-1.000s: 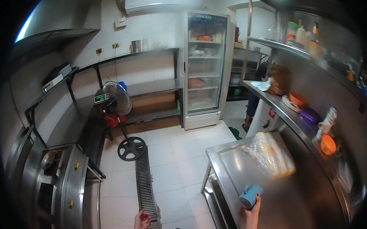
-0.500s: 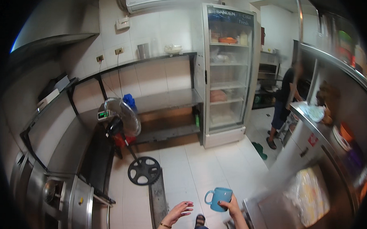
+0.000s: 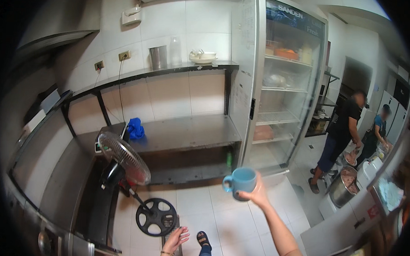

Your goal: The person places small yellow dough pieces into a metal tray, then washes a blue mug and spoon at a sink. Later, the person places filling into yellow dough cups on a stainless steel table alongside another worker.

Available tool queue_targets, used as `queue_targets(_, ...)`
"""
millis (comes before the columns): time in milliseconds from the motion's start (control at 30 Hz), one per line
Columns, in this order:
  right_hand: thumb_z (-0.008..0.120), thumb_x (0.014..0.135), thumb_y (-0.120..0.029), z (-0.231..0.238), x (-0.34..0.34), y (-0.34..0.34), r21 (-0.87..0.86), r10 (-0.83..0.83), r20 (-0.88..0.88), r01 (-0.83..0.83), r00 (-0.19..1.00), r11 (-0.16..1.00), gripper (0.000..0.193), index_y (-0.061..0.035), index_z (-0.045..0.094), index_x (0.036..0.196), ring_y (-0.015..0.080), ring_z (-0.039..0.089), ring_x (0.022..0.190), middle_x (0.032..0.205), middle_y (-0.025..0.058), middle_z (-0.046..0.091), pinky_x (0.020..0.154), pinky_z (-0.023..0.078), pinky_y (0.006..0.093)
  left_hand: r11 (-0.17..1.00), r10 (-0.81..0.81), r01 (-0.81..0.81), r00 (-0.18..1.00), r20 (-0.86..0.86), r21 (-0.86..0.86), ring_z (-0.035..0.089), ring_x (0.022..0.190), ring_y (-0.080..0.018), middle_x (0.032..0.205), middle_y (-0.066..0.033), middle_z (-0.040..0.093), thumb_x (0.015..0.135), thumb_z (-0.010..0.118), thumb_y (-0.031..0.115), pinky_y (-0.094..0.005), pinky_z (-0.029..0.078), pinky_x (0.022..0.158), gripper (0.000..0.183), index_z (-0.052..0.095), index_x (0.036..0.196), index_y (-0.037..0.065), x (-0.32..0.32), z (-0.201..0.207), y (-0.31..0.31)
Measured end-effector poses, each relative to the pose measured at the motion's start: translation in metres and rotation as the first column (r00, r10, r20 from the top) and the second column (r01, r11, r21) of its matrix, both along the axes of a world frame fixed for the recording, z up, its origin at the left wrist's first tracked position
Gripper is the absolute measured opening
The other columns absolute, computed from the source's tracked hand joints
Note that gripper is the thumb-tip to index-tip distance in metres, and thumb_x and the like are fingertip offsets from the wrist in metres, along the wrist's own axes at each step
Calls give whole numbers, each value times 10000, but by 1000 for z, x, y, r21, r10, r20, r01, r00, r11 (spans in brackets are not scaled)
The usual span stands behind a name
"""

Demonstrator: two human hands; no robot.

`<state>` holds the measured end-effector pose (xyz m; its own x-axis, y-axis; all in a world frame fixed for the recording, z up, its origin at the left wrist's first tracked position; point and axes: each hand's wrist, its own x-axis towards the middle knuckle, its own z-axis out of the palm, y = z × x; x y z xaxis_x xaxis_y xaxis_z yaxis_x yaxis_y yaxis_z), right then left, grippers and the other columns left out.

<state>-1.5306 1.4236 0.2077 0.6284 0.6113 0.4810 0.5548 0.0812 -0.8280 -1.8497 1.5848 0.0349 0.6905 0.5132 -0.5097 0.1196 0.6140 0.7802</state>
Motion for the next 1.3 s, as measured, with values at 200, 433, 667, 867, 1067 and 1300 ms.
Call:
queue_targets(200, 765, 472, -219, 101, 155, 160, 225, -133, 59, 117, 989, 967, 816, -46, 388, 1175, 237, 518, 999, 1066, 122, 531, 860, 413, 359, 997, 47, -56, 990, -133, -59, 563, 913, -167, 1005, -62, 555, 925, 411, 257, -310, 501, 777, 284, 505, 1072, 33, 58, -35, 132)
queue_targets(433, 771, 506, -209, 248, 304, 326, 452, -285, 137, 196, 949, 870, 778, -17, 387, 1155, 250, 499, 1015, 1081, 144, 500, 861, 414, 359, 994, -102, 99, 989, -108, -36, 551, 945, -161, 1007, -64, 561, 912, 448, 256, -302, 468, 820, 292, 496, 1096, 35, 206, -1, 246)
queue_targets(667, 766, 478, -273, 343, 437, 499, 486, -381, 93, 292, 920, 824, 948, -29, 275, 1252, 331, 519, 1023, 1132, 237, 490, 859, 433, 394, 975, 220, -220, 969, 110, -17, 538, 929, -203, 1033, -84, 551, 846, 550, 217, -338, 478, 755, 391, 458, 1171, 20, 294, 28, 291)
queue_targets(867, 780, 464, -286, 367, 510, 619, 292, -421, 185, 360, 888, 886, 982, -27, 266, 1260, 337, 523, 1010, 1109, 211, 502, 874, 425, 394, 928, 365, -360, 930, 42, -100, 537, 931, -201, 1023, -83, 552, 839, 565, 230, -345, 481, 755, 412, 447, 1182, 34, 353, 51, 326)
queue_targets(1067, 780, 456, -340, 358, 540, 681, 56, -331, 287, 329, 899, 943, 969, -14, 303, 1234, 326, 539, 995, 1114, 205, 506, 844, 437, 387, 901, 418, -415, 908, 0, -124, 536, 933, -200, 1014, -83, 552, 832, 579, 243, -352, 484, 755, 435, 436, 1194, 47, 380, 52, 338)
queue_targets(1300, 780, 417, -396, 349, 560, 691, -216, -228, 361, 319, 904, 923, 1018, 4, 319, 1231, 310, 552, 992, 1043, 195, 568, 816, 439, 350, 914, 370, -359, 929, 24, -191, 539, 935, -215, 1064, -91, 535, 817, 601, 259, -353, 487, 755, 462, 430, 1210, 86, 389, 59, 348)
